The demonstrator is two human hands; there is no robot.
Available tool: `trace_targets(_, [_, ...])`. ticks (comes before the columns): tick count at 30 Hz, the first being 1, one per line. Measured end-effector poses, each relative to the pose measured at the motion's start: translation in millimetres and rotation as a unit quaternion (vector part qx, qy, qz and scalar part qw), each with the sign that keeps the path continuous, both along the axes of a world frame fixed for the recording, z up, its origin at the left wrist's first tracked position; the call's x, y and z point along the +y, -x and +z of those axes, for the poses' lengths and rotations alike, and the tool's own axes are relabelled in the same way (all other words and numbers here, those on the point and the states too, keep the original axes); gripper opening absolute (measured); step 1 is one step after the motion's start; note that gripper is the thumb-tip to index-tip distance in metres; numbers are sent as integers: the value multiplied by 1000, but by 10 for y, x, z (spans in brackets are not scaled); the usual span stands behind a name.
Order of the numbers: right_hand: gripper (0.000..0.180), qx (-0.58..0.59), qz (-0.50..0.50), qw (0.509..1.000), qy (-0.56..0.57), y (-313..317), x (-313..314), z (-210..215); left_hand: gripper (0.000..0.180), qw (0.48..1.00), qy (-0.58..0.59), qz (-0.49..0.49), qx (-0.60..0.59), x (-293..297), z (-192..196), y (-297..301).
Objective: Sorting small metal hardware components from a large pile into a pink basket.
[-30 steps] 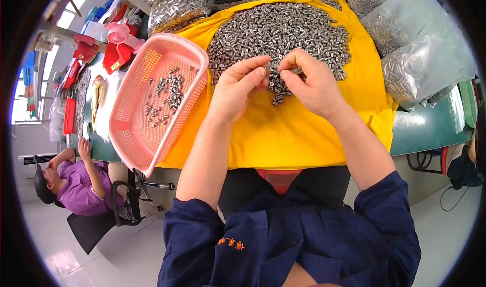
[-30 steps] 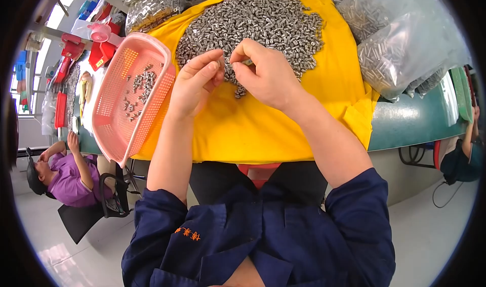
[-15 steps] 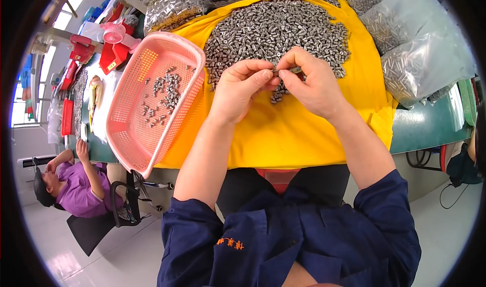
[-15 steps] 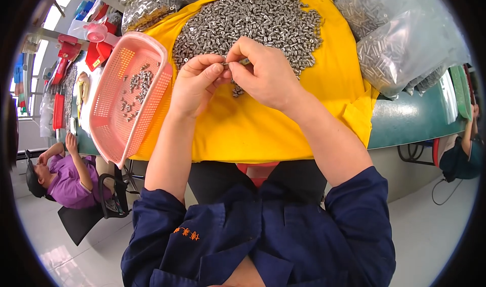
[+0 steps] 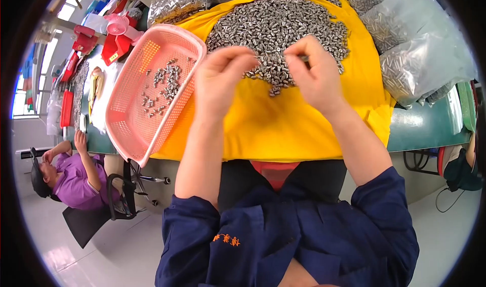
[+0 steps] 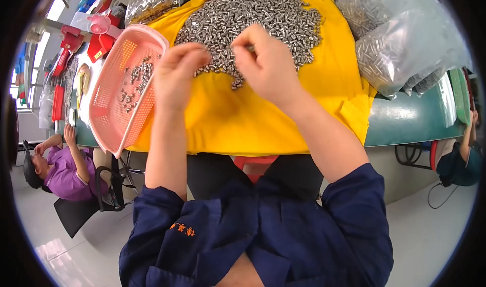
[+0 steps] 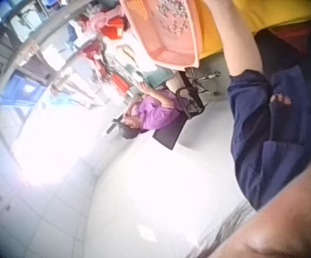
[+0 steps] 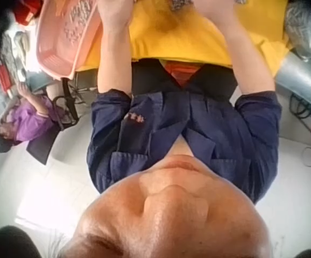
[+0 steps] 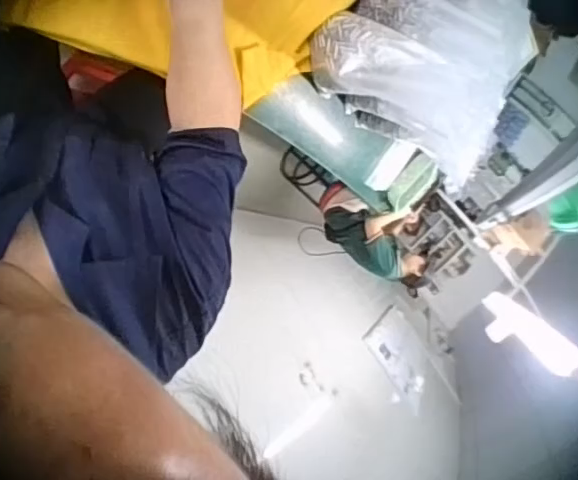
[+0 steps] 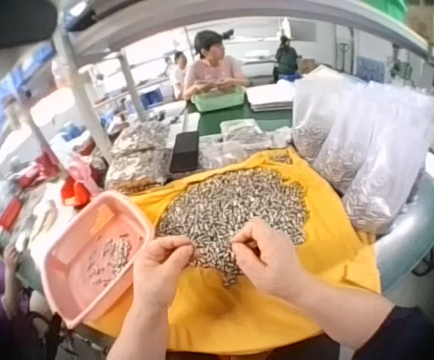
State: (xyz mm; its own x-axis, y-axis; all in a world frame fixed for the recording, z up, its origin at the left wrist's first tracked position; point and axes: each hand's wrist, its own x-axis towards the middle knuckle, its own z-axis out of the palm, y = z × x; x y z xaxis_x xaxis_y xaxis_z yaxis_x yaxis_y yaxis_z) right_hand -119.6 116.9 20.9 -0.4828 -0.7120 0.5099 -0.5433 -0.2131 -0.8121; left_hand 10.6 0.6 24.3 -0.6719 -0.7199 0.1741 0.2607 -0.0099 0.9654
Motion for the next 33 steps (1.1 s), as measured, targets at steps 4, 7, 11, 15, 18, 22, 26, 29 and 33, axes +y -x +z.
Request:
trace_targets(4, [7,-69,-10,997,13,55,-13,39,19,928,249,266,-74,-405,214,-599])
trace_targets(7, [8,-74,12,997,9,39,-34,17,26,710,515,363,-314,-413,419,-753])
trace_targets(11, [9,-73,-9,997,2,57,-18,48,15,834,453,183,-255,-98,263,-524])
trace_targets(15, [9,-69,-12,998,-2,85,-29,7,20,824,441,-18,-354,248,-63,-155])
trace_targets(18, [8,-70,-10,997,-14,81,-33,0,23,795,464,-19,-391,327,-83,-54])
trace_targets(22, [8,-62,2,998,-7,74,-22,3,21,803,457,-17,-383,231,-146,-45])
trace_targets(26, [8,-50,11,999,-8,50,-26,8,16,807,458,9,-373,59,-142,-99])
trace_targets(29, [9,-31,21,998,-45,57,-15,18,14,835,425,24,-350,23,-190,-89])
trace_targets(33, [12,52,170,971,-158,106,-36,-58,10,948,213,57,-231,-83,-102,-46])
